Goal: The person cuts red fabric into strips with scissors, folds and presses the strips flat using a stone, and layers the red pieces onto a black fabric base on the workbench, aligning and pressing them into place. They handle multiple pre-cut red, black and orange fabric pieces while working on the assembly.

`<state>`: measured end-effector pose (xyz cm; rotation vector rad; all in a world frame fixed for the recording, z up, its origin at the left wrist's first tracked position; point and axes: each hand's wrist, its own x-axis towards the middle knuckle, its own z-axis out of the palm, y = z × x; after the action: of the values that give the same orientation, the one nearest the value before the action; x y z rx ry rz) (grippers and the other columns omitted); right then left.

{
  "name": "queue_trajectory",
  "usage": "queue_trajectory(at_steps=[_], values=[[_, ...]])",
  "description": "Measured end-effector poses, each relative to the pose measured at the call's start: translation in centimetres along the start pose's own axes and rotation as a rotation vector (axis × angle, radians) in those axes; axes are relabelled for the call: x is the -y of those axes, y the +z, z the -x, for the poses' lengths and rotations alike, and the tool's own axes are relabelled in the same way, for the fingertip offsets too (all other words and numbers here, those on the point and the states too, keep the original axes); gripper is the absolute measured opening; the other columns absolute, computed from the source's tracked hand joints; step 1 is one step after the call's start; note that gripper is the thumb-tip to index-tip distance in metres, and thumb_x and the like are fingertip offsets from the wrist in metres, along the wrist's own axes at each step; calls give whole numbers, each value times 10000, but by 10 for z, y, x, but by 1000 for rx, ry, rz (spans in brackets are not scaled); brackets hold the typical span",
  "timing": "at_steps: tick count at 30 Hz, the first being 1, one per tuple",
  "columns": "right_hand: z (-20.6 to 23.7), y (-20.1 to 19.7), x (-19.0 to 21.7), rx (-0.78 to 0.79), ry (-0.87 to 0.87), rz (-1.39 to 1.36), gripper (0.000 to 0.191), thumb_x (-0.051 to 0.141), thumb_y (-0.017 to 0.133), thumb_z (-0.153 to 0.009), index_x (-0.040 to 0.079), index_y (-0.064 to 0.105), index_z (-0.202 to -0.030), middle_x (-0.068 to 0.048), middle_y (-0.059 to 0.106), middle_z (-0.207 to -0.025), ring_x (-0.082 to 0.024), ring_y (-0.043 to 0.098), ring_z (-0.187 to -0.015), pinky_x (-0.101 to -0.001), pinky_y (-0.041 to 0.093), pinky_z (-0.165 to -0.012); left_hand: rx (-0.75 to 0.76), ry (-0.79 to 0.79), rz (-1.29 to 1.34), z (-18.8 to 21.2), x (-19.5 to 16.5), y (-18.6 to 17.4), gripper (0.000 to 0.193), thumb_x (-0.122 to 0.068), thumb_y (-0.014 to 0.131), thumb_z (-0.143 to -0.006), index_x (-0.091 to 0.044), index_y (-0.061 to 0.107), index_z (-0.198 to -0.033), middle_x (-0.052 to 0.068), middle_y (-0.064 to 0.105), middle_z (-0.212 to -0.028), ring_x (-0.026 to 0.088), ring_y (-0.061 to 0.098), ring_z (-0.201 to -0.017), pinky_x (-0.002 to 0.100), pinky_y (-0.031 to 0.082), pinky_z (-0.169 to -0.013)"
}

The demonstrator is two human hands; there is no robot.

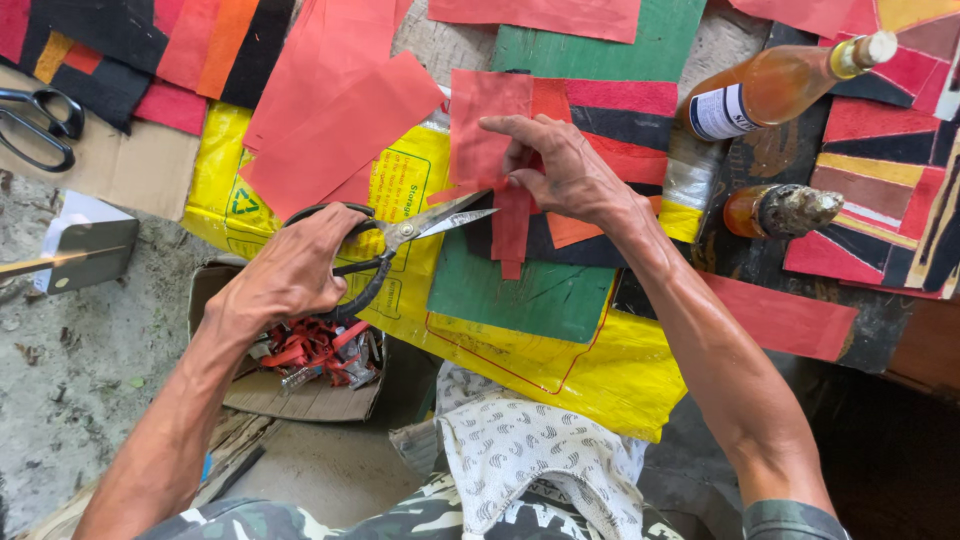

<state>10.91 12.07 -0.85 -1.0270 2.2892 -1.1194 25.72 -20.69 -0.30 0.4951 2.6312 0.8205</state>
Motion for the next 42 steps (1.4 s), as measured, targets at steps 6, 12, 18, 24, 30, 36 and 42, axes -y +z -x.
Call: queue_trajectory(at_steps=[6, 12, 18, 24, 30, 36, 42], values=[[-2, 1, 5, 48, 19, -57, 670, -111, 656, -831, 98, 544, -1458, -93, 700, -902, -231, 705, -829, -357, 584, -800, -5, 41, -19, -11, 6, -5, 695, 6, 712, -581, 38, 534, -1251, 212, 614, -1132, 406, 609, -1083, 465, 503, -922], [-4, 6, 6, 52, 23, -48, 693, -106, 658, -798, 78, 526, -1453, -109, 713, -908, -244, 719, -838, -358, 587, -783, 23, 84, -54, -21, 13, -16, 704, 14, 700, -582, 38, 535, -1266, 209, 612, -1088, 405, 610, -1062, 469, 505, -921], [-8, 14, 3, -1, 74, -36, 672, -95, 668, -821, 81, 533, -1456, -102, 744, -910, -237, 738, -834, -357, 589, -776, 21, 92, -37, -10, 16, -18, 696, -4, 699, -556, 31, 539, -1233, 209, 616, -1087, 409, 610, -1053, 468, 504, -908], [-15, 21, 11, 19, 54, 77, 767, 29, 835, -748, 49, 505, -1441, -118, 729, -859, -257, 701, -759, -373, 555, -704, -2, 95, -30, -3, 21, -10, 699, -13, 709, -556, 35, 541, -1233, 214, 617, -1110, 411, 606, -1079, 468, 502, -918], [-15, 17, 10, 24, 156, -141, 719, -73, 686, -805, 66, 503, -1487, -63, 757, -864, -159, 703, -777, -325, 562, -727, -7, 97, -31, -3, 22, -9, 709, -10, 711, -551, 37, 539, -1237, 215, 612, -1104, 411, 605, -1075, 468, 503, -920], [-12, 18, 4, -2, 107, -167, 714, -68, 712, -814, 58, 508, -1486, -59, 765, -879, -141, 691, -792, -316, 551, -739, -38, 120, -30, -9, 20, -8, 708, 0, 706, -557, 45, 537, -1243, 218, 612, -1102, 416, 604, -1066, 471, 504, -912], [-11, 13, 9, 16, 142, -131, 747, -23, 773, -821, 92, 485, -1501, -55, 765, -912, -152, 700, -789, -322, 562, -734, -15, 144, -46, -28, 21, -8, 692, -8, 712, -569, 37, 544, -1239, 196, 614, -1039, 395, 619, -1023, 464, 515, -877]])
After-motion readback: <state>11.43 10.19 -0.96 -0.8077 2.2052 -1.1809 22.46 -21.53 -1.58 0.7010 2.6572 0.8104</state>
